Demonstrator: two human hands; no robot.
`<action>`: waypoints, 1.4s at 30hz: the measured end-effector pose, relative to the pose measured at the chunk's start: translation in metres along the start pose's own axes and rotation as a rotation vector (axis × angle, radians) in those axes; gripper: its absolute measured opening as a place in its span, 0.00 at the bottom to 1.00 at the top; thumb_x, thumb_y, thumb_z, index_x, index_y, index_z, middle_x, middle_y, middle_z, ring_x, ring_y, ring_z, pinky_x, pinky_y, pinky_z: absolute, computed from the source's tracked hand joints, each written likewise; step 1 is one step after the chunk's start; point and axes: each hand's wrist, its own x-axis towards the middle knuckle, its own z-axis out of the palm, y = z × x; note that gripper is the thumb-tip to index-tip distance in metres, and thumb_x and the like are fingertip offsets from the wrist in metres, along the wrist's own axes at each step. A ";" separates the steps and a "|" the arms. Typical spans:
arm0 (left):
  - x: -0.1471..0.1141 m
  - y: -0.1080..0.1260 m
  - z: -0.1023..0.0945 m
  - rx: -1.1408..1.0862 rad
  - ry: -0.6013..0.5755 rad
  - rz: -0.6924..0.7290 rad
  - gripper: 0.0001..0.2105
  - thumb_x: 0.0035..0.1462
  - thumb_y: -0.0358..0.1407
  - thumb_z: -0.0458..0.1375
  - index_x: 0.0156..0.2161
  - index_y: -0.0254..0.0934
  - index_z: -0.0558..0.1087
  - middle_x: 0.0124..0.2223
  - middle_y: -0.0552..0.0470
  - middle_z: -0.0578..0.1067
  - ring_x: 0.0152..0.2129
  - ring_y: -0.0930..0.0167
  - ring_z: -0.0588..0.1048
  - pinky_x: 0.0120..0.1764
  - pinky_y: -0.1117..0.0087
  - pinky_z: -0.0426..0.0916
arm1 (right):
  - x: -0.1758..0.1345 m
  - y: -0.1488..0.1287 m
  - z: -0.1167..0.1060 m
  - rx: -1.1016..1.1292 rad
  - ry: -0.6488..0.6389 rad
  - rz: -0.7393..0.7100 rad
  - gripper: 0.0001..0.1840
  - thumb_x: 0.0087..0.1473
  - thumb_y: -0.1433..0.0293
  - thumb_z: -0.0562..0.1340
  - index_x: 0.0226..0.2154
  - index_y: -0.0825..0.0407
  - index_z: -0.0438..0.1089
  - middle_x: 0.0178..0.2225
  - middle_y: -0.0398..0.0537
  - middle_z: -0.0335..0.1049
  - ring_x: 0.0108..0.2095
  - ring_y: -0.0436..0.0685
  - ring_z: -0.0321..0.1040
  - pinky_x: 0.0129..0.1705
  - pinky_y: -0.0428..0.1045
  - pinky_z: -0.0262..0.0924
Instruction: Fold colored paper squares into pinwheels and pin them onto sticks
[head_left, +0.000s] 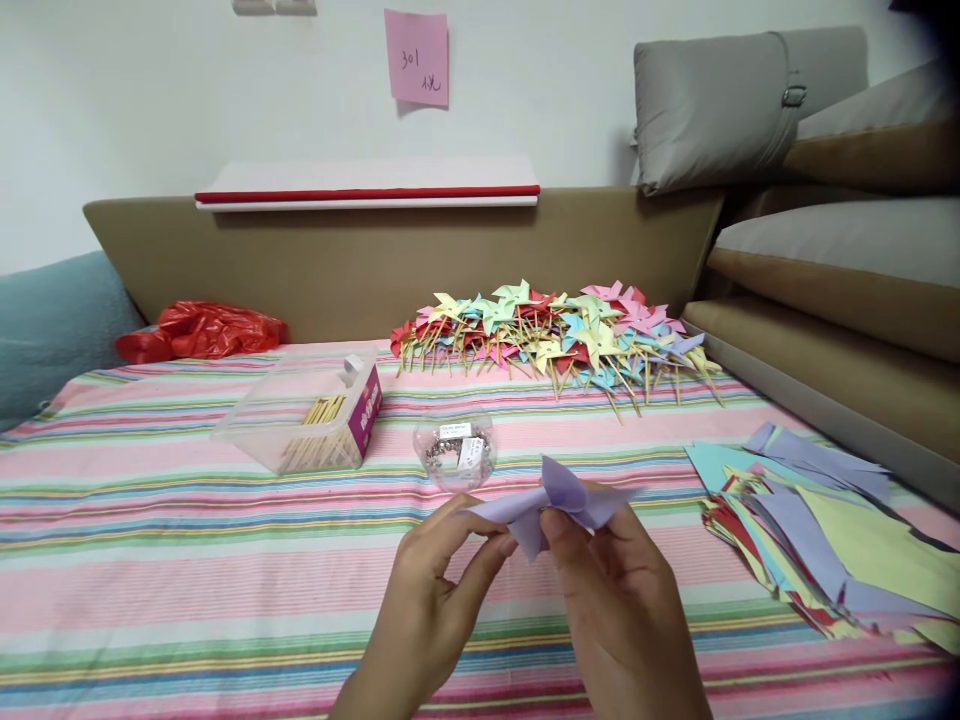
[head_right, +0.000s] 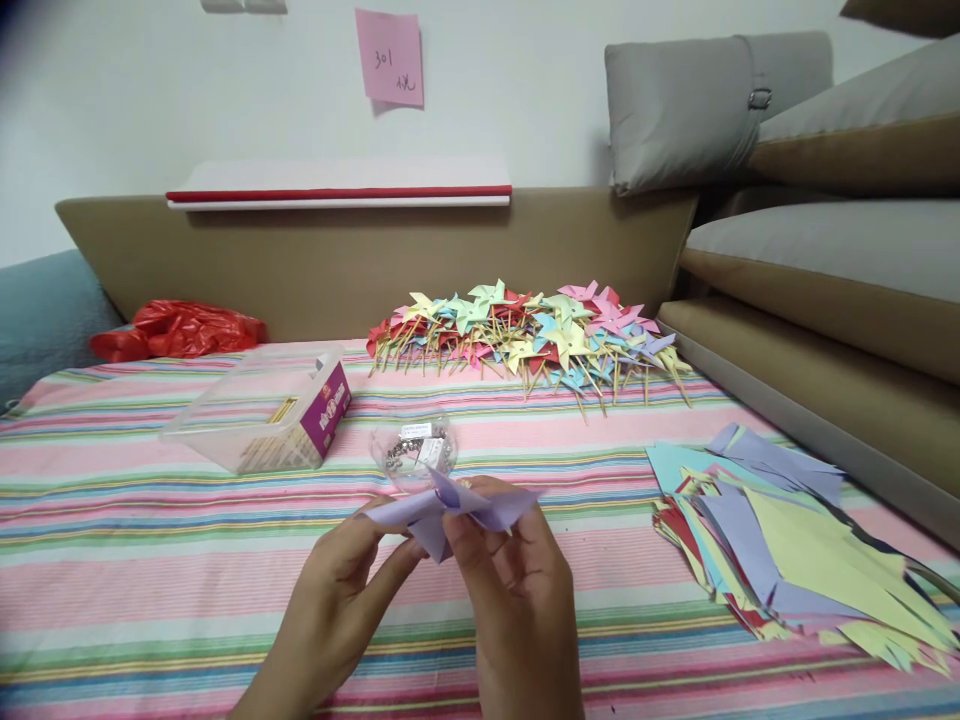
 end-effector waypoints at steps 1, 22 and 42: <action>0.000 -0.001 0.000 0.013 -0.006 0.003 0.06 0.66 0.36 0.58 0.39 0.41 0.78 0.35 0.50 0.78 0.34 0.67 0.75 0.33 0.71 0.65 | 0.001 0.000 0.000 0.029 0.006 0.022 0.14 0.56 0.62 0.69 0.45 0.44 0.73 0.45 0.47 0.78 0.47 0.58 0.74 0.46 0.52 0.70; 0.004 0.003 -0.004 -0.183 0.067 0.179 0.11 0.62 0.29 0.60 0.43 0.47 0.82 0.39 0.50 0.83 0.36 0.66 0.80 0.40 0.69 0.73 | -0.005 -0.011 -0.003 -0.335 -0.133 -0.404 0.10 0.59 0.68 0.66 0.42 0.40 0.81 0.44 0.50 0.72 0.49 0.58 0.72 0.41 0.47 0.72; 0.003 0.003 -0.010 -0.022 0.143 0.390 0.16 0.59 0.23 0.60 0.47 0.45 0.80 0.42 0.52 0.84 0.39 0.68 0.79 0.43 0.69 0.72 | -0.001 -0.004 -0.008 -0.307 -0.162 -0.392 0.08 0.58 0.61 0.68 0.41 0.41 0.81 0.49 0.50 0.72 0.49 0.61 0.73 0.47 0.52 0.72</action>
